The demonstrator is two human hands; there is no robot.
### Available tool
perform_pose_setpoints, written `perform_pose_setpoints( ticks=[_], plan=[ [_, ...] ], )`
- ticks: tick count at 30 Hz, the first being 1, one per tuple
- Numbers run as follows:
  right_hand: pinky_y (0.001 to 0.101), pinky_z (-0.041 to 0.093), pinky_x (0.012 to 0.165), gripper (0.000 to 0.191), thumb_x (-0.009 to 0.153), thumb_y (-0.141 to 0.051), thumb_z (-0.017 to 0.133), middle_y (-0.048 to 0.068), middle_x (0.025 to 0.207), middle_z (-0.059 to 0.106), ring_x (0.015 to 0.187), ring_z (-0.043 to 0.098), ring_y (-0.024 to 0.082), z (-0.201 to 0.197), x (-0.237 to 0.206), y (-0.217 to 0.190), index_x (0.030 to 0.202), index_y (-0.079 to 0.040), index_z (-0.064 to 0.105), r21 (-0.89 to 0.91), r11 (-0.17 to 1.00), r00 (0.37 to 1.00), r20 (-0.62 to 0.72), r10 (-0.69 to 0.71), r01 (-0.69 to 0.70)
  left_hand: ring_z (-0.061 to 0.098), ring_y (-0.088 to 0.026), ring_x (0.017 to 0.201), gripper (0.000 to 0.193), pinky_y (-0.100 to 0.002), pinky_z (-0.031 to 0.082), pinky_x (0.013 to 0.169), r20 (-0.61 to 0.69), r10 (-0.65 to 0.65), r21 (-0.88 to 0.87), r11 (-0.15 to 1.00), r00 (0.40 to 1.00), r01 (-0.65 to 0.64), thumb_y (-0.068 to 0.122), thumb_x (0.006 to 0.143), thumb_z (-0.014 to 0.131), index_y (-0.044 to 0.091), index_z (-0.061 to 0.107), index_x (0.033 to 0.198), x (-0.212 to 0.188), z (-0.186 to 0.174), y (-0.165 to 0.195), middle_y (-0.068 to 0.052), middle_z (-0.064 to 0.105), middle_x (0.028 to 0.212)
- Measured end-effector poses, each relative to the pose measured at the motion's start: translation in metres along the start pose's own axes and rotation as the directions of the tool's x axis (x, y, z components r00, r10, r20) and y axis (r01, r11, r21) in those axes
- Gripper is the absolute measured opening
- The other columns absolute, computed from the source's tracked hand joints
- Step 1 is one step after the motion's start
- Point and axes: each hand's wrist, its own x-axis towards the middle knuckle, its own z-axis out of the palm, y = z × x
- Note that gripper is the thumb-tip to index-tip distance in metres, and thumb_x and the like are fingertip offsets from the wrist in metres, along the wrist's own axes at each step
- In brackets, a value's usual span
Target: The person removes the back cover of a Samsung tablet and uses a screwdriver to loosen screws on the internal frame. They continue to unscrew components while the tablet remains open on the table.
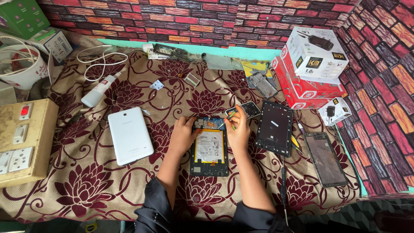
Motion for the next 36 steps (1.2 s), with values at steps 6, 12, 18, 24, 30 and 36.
perform_pose_setpoints(
  ticks=[6,12,18,24,30,36],
  plan=[
    [0.0322,0.065,0.091,0.064,0.091,0.007,0.073,0.015,0.118,0.069,0.105,0.073,0.02,0.0,-0.001,0.001,0.147,-0.006,0.047,-0.027,0.999,1.0,0.005,-0.019,0.019,0.057,-0.032,0.115,0.055,-0.039,0.05,0.099,-0.007,0.003,-0.001,1.0,1.0,-0.003,0.021,0.082,0.081,0.004,0.065,0.132,0.0,-0.001,0.001,-0.013,0.062,0.122],
    [0.0323,0.065,0.089,0.065,0.09,0.006,0.074,0.014,0.117,0.07,0.102,0.073,0.02,0.001,0.0,0.001,0.148,-0.006,0.048,-0.019,0.998,0.998,0.019,-0.055,0.055,0.058,-0.033,0.114,0.054,-0.04,0.05,0.098,-0.024,0.021,-0.006,1.0,0.999,-0.021,0.021,0.082,0.081,0.004,0.066,0.131,0.0,0.002,-0.003,-0.013,0.063,0.121],
    [0.0284,0.064,0.08,0.067,0.087,-0.001,0.08,0.01,0.109,0.059,0.095,0.065,0.019,0.002,0.0,-0.008,0.146,-0.006,0.049,-0.152,0.975,0.986,0.066,-0.152,0.161,0.058,-0.034,0.114,0.055,-0.041,0.05,0.098,-0.042,0.036,-0.007,0.999,0.998,-0.037,0.019,0.08,0.082,0.003,0.066,0.13,0.0,0.005,-0.006,-0.014,0.063,0.121],
    [0.0287,0.062,0.077,0.066,0.088,-0.004,0.081,0.007,0.104,0.057,0.089,0.063,0.017,0.006,-0.001,-0.011,0.146,-0.008,0.049,-0.243,0.956,0.986,0.067,-0.154,0.165,0.059,-0.033,0.113,0.054,-0.04,0.051,0.097,-0.037,0.025,-0.001,1.0,0.999,-0.025,0.02,0.081,0.082,0.003,0.066,0.13,0.0,0.002,-0.003,-0.013,0.063,0.121],
    [0.0302,0.062,0.078,0.067,0.089,-0.003,0.078,0.007,0.102,0.06,0.087,0.066,0.018,0.01,0.0,-0.01,0.148,-0.01,0.048,-0.242,0.96,0.99,0.052,-0.131,0.14,0.059,-0.033,0.112,0.053,-0.04,0.051,0.096,-0.03,0.017,0.004,1.0,0.999,-0.017,0.021,0.081,0.082,0.003,0.066,0.129,0.0,0.001,-0.002,-0.013,0.063,0.12],
    [0.0333,0.063,0.078,0.068,0.088,-0.003,0.08,0.009,0.102,0.068,0.086,0.072,0.019,0.01,-0.002,-0.005,0.148,-0.015,0.05,-0.261,0.959,0.994,0.04,-0.103,0.11,0.059,-0.033,0.113,0.053,-0.04,0.051,0.097,-0.055,0.041,0.008,0.999,0.998,-0.041,0.019,0.081,0.082,0.003,0.067,0.129,0.001,0.003,-0.005,-0.014,0.063,0.12]
  ],
)
